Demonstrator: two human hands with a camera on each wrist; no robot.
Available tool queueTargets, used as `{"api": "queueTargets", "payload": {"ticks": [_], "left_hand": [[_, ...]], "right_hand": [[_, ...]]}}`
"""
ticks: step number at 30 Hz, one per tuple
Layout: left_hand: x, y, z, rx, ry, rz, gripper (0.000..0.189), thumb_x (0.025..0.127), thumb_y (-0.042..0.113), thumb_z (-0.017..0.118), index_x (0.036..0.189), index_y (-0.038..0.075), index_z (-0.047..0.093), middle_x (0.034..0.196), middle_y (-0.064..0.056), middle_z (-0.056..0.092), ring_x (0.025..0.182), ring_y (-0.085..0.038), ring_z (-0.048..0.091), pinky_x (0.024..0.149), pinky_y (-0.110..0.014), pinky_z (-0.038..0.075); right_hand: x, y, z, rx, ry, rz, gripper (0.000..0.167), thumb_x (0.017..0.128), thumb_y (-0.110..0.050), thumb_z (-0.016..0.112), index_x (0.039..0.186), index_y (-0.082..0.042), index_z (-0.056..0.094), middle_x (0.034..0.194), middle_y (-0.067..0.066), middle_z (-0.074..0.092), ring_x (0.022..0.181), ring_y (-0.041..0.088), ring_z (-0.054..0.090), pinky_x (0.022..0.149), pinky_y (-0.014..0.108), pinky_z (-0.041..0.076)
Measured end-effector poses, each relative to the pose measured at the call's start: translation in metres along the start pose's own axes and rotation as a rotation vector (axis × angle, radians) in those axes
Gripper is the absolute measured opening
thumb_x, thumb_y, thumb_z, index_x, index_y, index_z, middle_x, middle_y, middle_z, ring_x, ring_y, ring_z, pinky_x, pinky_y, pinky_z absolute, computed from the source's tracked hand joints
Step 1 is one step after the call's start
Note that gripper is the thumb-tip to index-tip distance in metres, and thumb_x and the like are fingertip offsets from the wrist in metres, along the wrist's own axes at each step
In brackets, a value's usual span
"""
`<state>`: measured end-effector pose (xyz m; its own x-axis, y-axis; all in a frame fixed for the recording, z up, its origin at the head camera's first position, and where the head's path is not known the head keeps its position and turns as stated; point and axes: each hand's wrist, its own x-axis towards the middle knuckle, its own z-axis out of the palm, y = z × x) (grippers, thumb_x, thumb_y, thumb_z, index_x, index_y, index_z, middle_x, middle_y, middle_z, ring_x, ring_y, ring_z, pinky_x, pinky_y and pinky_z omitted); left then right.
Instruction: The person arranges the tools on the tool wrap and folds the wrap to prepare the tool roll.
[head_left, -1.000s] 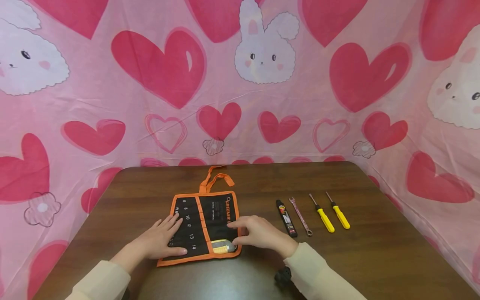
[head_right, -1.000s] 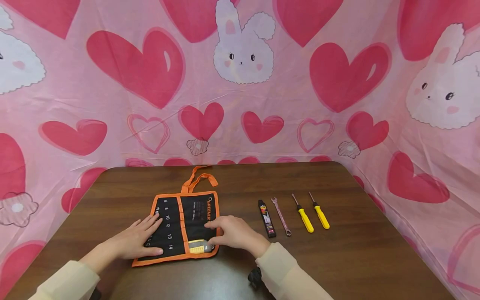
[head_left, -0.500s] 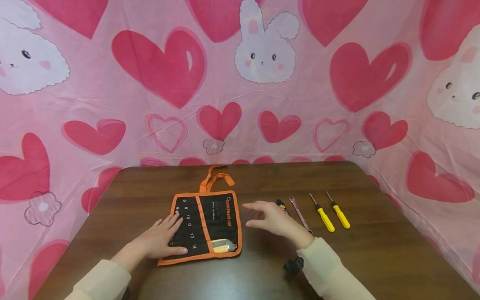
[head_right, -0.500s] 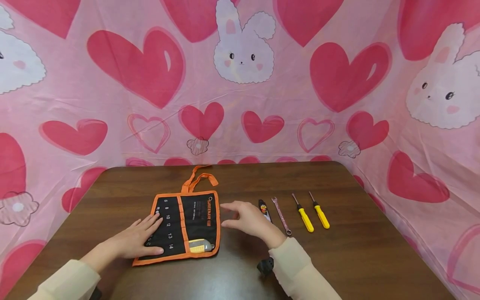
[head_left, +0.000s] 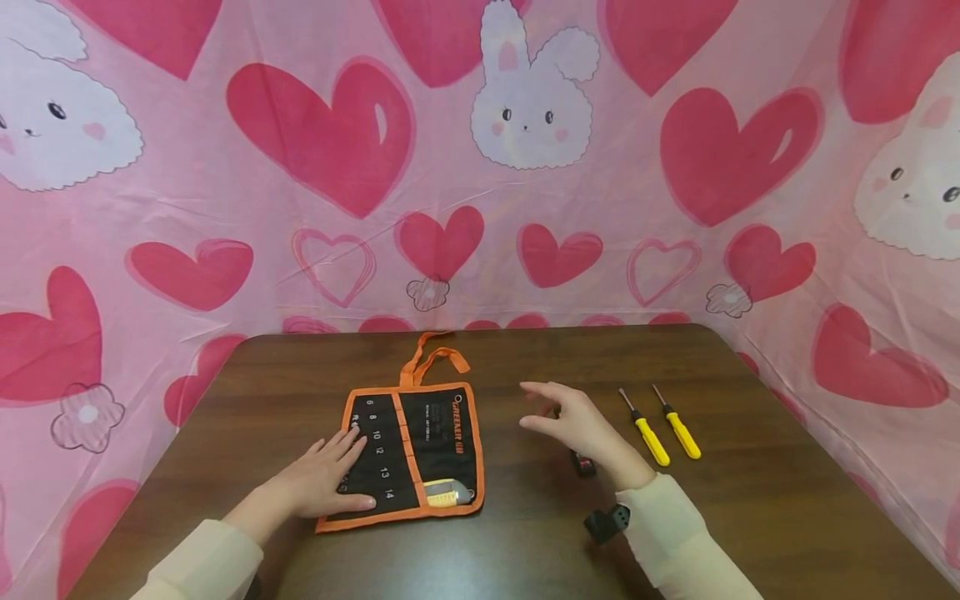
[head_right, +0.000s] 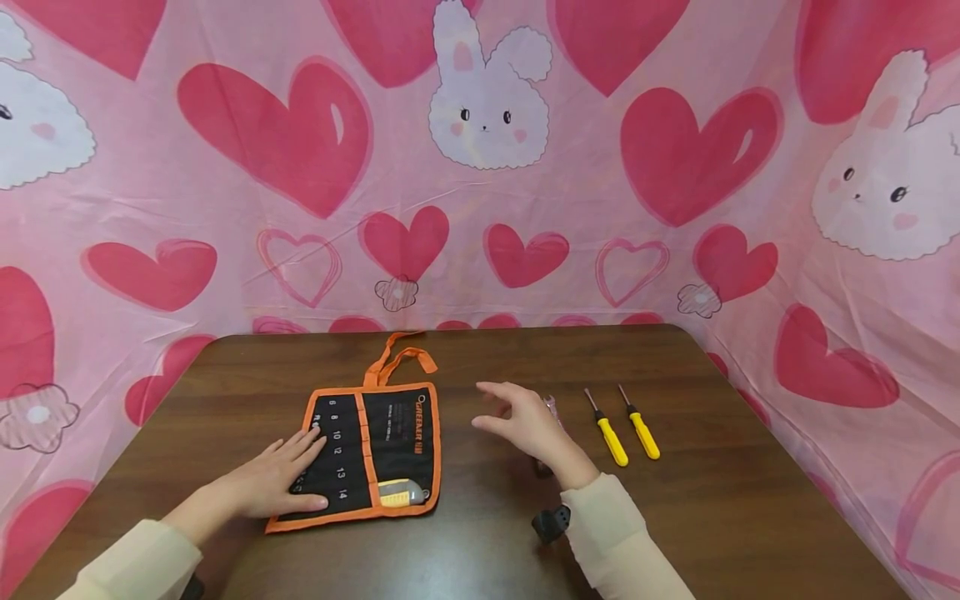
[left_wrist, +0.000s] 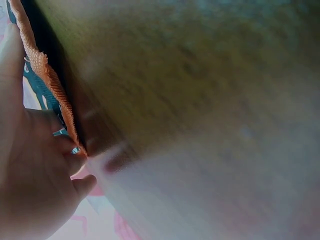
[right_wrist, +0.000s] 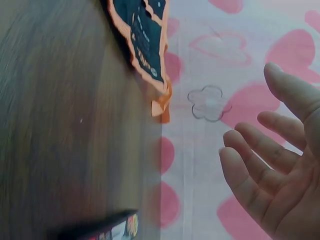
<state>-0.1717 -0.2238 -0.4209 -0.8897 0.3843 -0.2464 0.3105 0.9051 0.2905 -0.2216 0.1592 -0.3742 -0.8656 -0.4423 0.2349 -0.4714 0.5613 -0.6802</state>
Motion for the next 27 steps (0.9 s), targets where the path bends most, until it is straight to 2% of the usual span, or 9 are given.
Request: {"api": "queueTargets", "payload": {"ticks": [8, 13, 17, 22, 27], "left_hand": [[0.0, -0.001, 0.002, 0.004, 0.004, 0.005, 0.101, 0.073, 0.069, 0.056, 0.141, 0.0, 0.032, 0.146, -0.022, 0.023, 0.134, -0.04, 0.017, 0.103, -0.059, 0.013], [-0.001, -0.001, 0.001, 0.003, 0.006, 0.008, 0.1, 0.073, 0.069, 0.056, 0.141, -0.001, 0.032, 0.146, -0.023, 0.023, 0.133, -0.041, 0.017, 0.103, -0.059, 0.013], [-0.002, -0.001, 0.001, 0.001, 0.006, 0.005, 0.1, 0.073, 0.069, 0.057, 0.141, -0.001, 0.032, 0.146, -0.023, 0.023, 0.133, -0.041, 0.017, 0.103, -0.059, 0.013], [-0.002, -0.002, 0.001, 0.0, 0.007, 0.003, 0.101, 0.073, 0.069, 0.056, 0.141, -0.001, 0.032, 0.146, -0.022, 0.023, 0.133, -0.04, 0.017, 0.103, -0.059, 0.013], [-0.001, -0.001, 0.0, -0.001, 0.008, 0.009, 0.1, 0.073, 0.07, 0.056, 0.141, 0.0, 0.032, 0.146, -0.022, 0.022, 0.134, -0.04, 0.017, 0.103, -0.059, 0.013]], "right_hand": [[-0.006, 0.016, -0.006, -0.01, 0.061, 0.06, 0.053, 0.079, -0.023, 0.074, 0.127, -0.008, 0.056, 0.112, 0.009, 0.061, 0.08, 0.015, 0.057, 0.063, 0.029, 0.048], [-0.011, 0.027, -0.008, -0.027, 0.062, 0.127, 0.056, 0.08, -0.025, 0.073, 0.128, -0.005, 0.053, 0.116, 0.015, 0.06, 0.084, 0.021, 0.057, 0.068, 0.033, 0.048], [-0.015, 0.034, -0.009, -0.032, 0.068, 0.179, 0.057, 0.08, -0.027, 0.073, 0.129, -0.007, 0.053, 0.116, 0.013, 0.06, 0.089, 0.025, 0.056, 0.07, 0.034, 0.049], [-0.018, 0.044, -0.01, -0.061, 0.08, 0.187, 0.056, 0.08, -0.024, 0.073, 0.127, -0.001, 0.053, 0.111, 0.015, 0.061, 0.086, 0.025, 0.056, 0.066, 0.031, 0.049], [-0.023, 0.05, -0.011, -0.103, 0.077, 0.23, 0.056, 0.08, -0.024, 0.073, 0.126, 0.002, 0.053, 0.107, 0.015, 0.061, 0.087, 0.027, 0.055, 0.069, 0.037, 0.049]]}}
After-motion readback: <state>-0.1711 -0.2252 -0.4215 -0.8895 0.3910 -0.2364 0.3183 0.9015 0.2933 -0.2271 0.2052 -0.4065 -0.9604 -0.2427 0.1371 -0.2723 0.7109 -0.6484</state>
